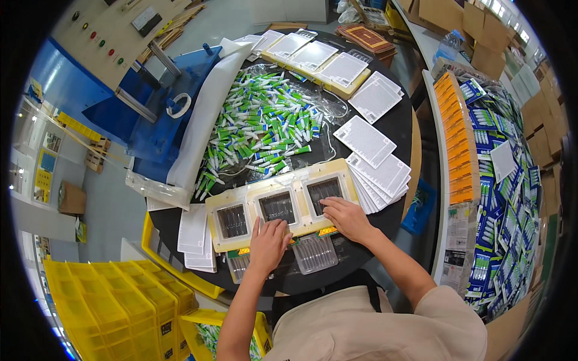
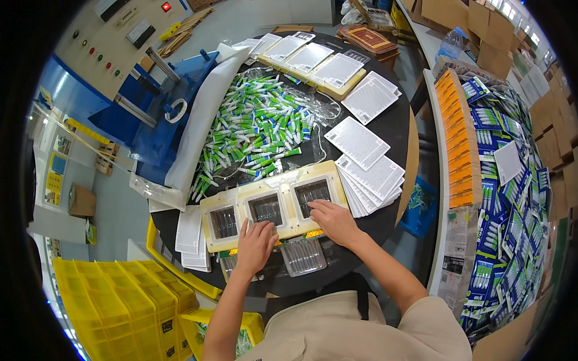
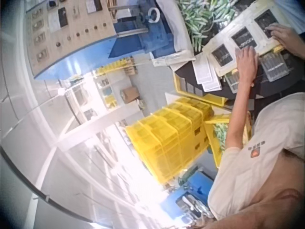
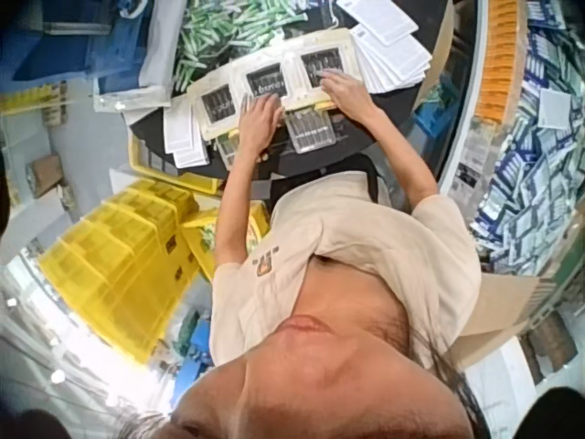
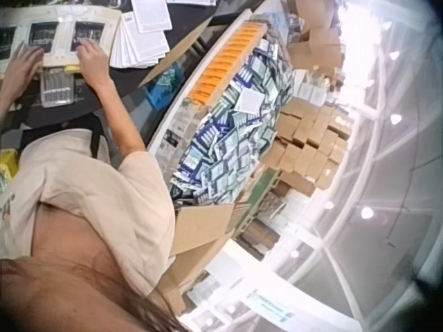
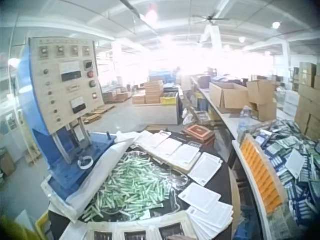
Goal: The person places green cylindrical batteries into a wooden jig with three compartments, then covers them with white paper sheets. The person repeats this process multiple times, handling batteries and paper throughout the clip.
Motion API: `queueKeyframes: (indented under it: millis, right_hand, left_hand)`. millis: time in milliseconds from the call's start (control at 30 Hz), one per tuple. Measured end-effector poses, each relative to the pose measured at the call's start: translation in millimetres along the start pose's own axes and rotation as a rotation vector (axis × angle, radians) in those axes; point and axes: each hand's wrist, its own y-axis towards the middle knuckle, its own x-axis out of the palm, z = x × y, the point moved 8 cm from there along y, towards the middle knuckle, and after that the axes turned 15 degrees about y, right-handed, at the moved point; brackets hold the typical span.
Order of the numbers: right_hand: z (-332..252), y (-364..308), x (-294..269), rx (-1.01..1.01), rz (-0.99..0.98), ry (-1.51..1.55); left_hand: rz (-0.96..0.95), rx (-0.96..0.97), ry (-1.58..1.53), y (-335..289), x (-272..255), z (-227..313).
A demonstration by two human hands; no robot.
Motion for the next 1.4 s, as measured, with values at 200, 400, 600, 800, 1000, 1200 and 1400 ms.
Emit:
queueKeyframes:
  millis: [200, 400, 600, 800, 1000, 1200, 1400]
  right_hand:
    - [8.2, 37.7, -29.8, 0.156, 0.151, 0.205]
    - [18.2, 174.5, 56.8, 0.037, -0.061, 0.044]
    - [69.9, 213.8, 134.4, 0.212, -0.691, -0.165]
    - [76.8, 223.5, 125.7, 0.195, -0.636, -0.152]
    - [47.7, 224.5, 147.5, -0.082, -0.698, -0.509]
    - [7.5, 221.2, 124.5, -0.135, -0.413, -0.518]
    - [-134.0, 128.7, 152.9, -0.794, -0.303, -0.155]
  left_hand:
    - [0.145, -0.190, -0.185, 50.2, -8.5, -86.2]
    - [-0.072, 0.160, 0.006, 151.7, 56.7, -138.2]
    - [0.083, 0.071, -0.027, 141.4, 32.1, -179.7]
    - [0.288, -0.616, -0.560, -13.4, -30.4, -223.4]
    - [0.380, -0.435, -0.279, -67.5, -27.9, -162.9]
    - [0.363, -0.265, -0.041, -65.4, -1.7, -148.4]
    - [0.293, -0.283, -0.038, -73.6, -0.3, -154.0]
